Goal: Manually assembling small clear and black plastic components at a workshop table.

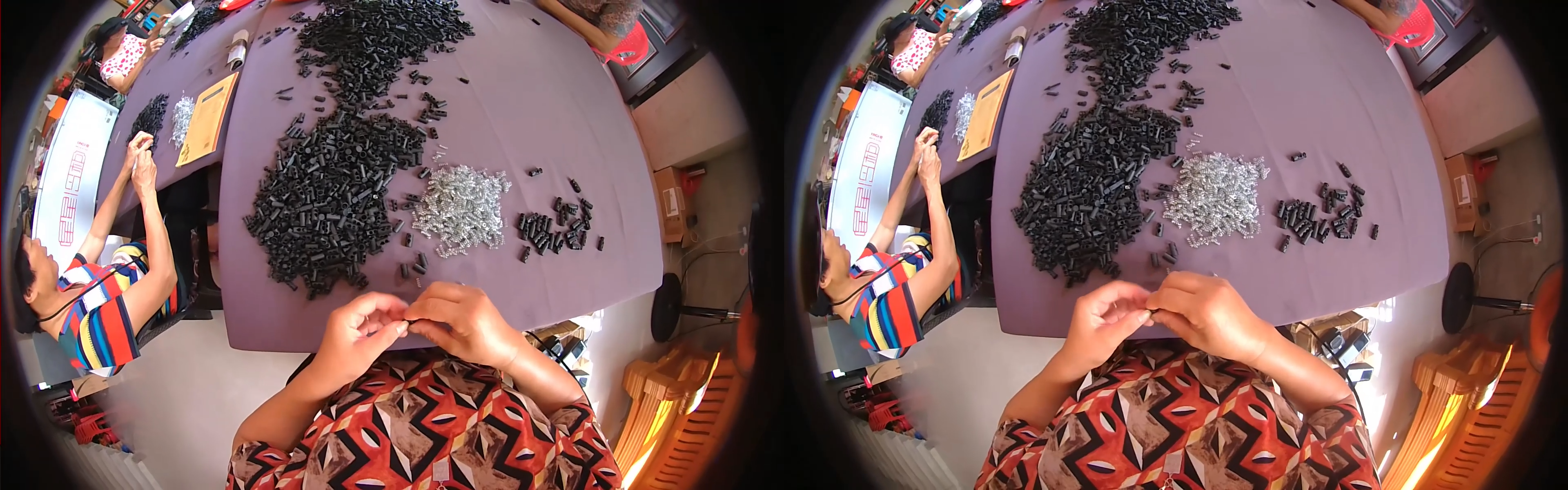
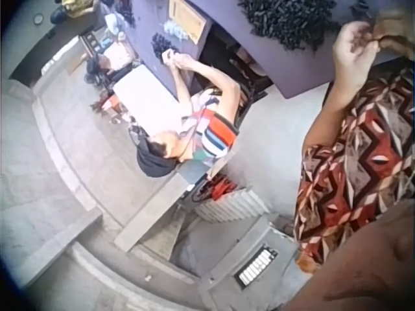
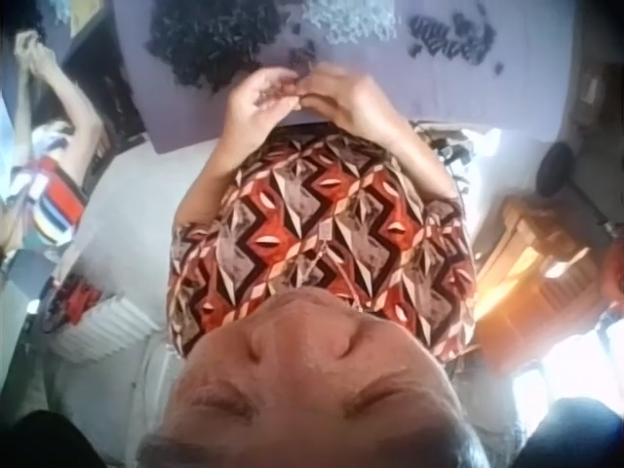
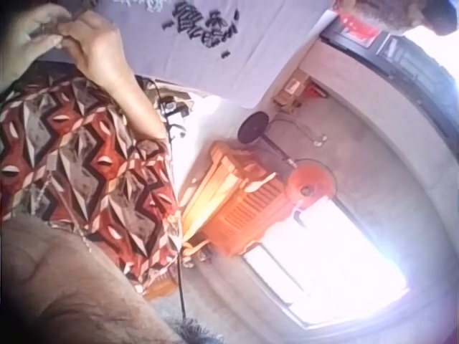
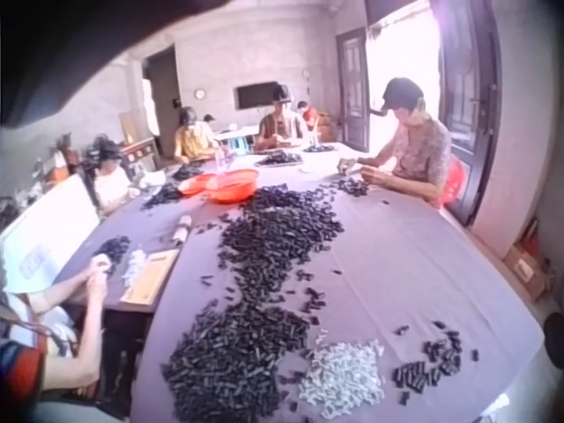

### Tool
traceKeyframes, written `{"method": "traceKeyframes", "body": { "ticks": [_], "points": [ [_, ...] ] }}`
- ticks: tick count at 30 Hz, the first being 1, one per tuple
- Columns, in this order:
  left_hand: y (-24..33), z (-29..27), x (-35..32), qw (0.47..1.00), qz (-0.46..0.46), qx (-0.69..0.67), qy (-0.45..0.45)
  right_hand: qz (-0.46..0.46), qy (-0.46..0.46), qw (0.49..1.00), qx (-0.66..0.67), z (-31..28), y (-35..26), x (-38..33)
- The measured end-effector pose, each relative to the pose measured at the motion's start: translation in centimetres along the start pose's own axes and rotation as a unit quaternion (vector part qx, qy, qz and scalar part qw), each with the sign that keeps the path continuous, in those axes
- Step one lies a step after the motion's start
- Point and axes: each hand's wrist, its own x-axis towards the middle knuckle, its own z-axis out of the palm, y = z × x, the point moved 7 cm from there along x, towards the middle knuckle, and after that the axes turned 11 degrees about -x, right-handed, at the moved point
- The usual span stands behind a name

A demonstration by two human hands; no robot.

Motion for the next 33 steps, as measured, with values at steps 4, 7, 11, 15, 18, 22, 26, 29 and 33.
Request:
{"method": "traceKeyframes", "body": {
  "ticks": [4,7,11,15,18,22,26,29,33],
  "points": [
    [-0.2,-1.3,-0.5,0.994,-0.101,0.008,-0.049,-0.001,-0.037,0.999,0.027,0.7,-0.4,0.9],
    [-0.2,-2.7,-0.7,0.997,-0.071,-0.022,-0.036,-0.007,-0.046,0.997,0.069,1.5,0.0,2.4],
    [0.0,-5.2,-0.2,0.996,0.005,-0.051,0.068,-0.033,0.047,0.979,-0.195,0.5,1.3,5.9],
    [-0.4,-5.4,-0.4,0.996,0.006,-0.060,0.072,-0.068,0.039,0.934,-0.349,3.1,1.2,7.8],
    [0.0,-5.2,-0.2,0.994,0.005,-0.088,0.068,-0.049,0.049,0.934,-0.350,3.2,1.7,8.0],
    [-0.1,-4.9,-0.3,0.994,0.004,-0.081,0.078,-0.048,0.075,0.965,-0.246,1.9,-0.4,6.8],
    [0.2,-3.3,-0.4,0.997,0.020,-0.056,0.051,0.120,-0.006,0.988,0.094,1.2,1.0,3.7],
    [-0.2,-1.7,0.2,0.998,0.009,-0.051,0.023,0.217,-0.005,0.928,0.304,1.9,2.7,1.8],
    [-0.5,-0.5,0.4,0.999,0.004,-0.046,0.007,0.208,-0.009,0.924,0.322,1.4,3.3,0.6]
  ]
}}
